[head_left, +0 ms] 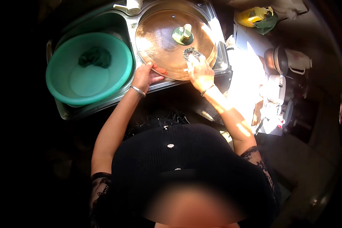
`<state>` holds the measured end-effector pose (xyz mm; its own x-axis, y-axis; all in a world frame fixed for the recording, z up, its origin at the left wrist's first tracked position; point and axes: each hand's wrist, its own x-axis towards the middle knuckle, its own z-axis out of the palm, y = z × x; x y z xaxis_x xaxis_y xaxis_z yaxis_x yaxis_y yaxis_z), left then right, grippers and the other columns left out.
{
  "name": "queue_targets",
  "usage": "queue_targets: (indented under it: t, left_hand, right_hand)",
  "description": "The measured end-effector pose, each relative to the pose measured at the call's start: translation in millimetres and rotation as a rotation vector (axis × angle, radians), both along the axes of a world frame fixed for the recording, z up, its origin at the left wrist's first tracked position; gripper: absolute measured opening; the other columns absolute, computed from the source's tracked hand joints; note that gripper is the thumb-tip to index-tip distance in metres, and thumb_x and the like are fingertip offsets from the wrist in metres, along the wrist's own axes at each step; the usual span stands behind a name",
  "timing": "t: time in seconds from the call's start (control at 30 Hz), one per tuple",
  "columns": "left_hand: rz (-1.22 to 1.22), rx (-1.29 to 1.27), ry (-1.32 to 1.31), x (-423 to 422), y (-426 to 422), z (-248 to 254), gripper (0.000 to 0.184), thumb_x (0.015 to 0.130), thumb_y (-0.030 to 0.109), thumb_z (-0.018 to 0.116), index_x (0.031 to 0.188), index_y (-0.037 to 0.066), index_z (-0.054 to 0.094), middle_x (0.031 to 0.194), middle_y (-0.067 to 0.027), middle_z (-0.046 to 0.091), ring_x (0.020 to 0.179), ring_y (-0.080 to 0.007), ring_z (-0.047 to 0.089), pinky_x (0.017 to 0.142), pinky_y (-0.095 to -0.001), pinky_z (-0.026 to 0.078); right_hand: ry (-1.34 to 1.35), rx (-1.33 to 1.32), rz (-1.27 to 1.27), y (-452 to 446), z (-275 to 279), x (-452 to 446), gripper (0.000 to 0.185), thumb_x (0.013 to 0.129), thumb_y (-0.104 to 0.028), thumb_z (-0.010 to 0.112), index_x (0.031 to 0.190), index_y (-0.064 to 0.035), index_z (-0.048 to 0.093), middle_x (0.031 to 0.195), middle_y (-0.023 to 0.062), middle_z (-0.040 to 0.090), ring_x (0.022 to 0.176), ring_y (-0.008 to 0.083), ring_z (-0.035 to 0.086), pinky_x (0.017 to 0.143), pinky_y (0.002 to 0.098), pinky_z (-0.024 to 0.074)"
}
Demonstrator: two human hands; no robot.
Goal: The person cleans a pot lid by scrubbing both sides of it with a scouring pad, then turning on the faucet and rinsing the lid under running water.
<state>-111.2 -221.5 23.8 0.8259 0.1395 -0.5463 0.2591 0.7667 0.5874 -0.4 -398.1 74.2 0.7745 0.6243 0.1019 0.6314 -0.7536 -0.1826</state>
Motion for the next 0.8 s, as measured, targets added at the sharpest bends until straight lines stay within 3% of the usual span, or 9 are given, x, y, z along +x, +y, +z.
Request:
queue_targets:
  t: [0.17,0.27,0.47,0.57,0.63,0.7,0.8]
  left_hand:
    - [-0.016,0.031,0.011,1.1,0.1,0.5,0.022,0.097,0.02,0.033,0.096,0.002,0.045,0.095,-0.0248,0.062,0.089,-0.0326,0.065,0.073,-0.0366,0.057]
    - [-0.012,0.044,-0.002,0.5,0.4,-3.3,0.022,0.097,0.021,0.033,0.096,0.002,0.045,0.095,-0.0246,0.062,0.089,-0.0327,0.065,0.072,-0.0363,0.057]
    - [-0.016,0.031,-0.007,0.9,0.9,-1.2,0.021,0.097,0.02,0.033,0.096,0.002,0.045,0.096,-0.0248,0.062,0.09,-0.0326,0.065,0.073,-0.0364,0.057]
    - [-0.012,0.023,0.02,1.8,0.3,1.2,0.02,0.097,0.019,0.033,0.096,0.002,0.045,0.096,-0.0247,0.062,0.089,-0.0321,0.065,0.073,-0.0367,0.057]
    - [-0.005,0.037,0.011,2.6,0.6,-3.2,0.02,0.096,0.019,0.034,0.096,0.002,0.045,0.096,-0.0244,0.062,0.088,-0.0317,0.065,0.073,-0.0367,0.057]
    - [0.0,0.045,0.011,0.5,-0.5,-3.7,0.02,0.096,0.019,0.034,0.096,0.002,0.045,0.095,-0.0241,0.062,0.087,-0.0315,0.065,0.073,-0.0367,0.057]
    - [-0.001,0.03,0.007,1.0,0.8,-0.8,0.02,0.096,0.019,0.035,0.095,0.002,0.045,0.095,-0.0237,0.062,0.087,-0.0316,0.065,0.073,-0.0368,0.057]
  right_hand:
    - [0.04,0.012,0.089,46.1,-3.2,6.6,0.029,0.088,-0.028,0.052,0.113,-0.0154,0.06,0.102,0.0161,0.055,0.095,0.0341,0.057,0.077,0.0422,0.0498]
    - [0.031,0.033,0.096,67.4,-2.0,14.0,0.028,0.088,-0.028,0.05,0.111,-0.0151,0.058,0.099,0.0177,0.056,0.084,0.0355,0.059,0.073,0.047,0.0498]
    - [-0.038,0.045,0.015,-5.3,0.6,-0.8,0.024,0.088,-0.027,0.05,0.106,-0.0133,0.058,0.096,0.0178,0.055,0.081,0.0348,0.059,0.067,0.0462,0.0507]
    - [0.098,-0.044,0.008,25.5,7.7,-3.7,0.032,0.089,-0.027,0.05,0.117,-0.0146,0.057,0.1,0.0186,0.057,0.091,0.035,0.059,0.075,0.0433,0.05]
    - [-0.014,0.03,0.128,62.4,-10.4,5.9,0.021,0.088,-0.027,0.05,0.102,-0.0141,0.059,0.091,0.0184,0.057,0.081,0.0348,0.06,0.068,0.0452,0.05]
    - [0.07,-0.063,0.072,88.6,-0.8,15.4,0.017,0.088,-0.027,0.05,0.096,-0.0128,0.057,0.09,0.0188,0.056,0.081,0.0347,0.06,0.067,0.0458,0.0496]
    - [-0.038,-0.084,0.057,61.4,2.1,7.4,0.019,0.088,-0.026,0.048,0.094,-0.0096,0.057,0.09,0.0172,0.056,0.085,0.0309,0.06,0.067,0.0435,0.0507]
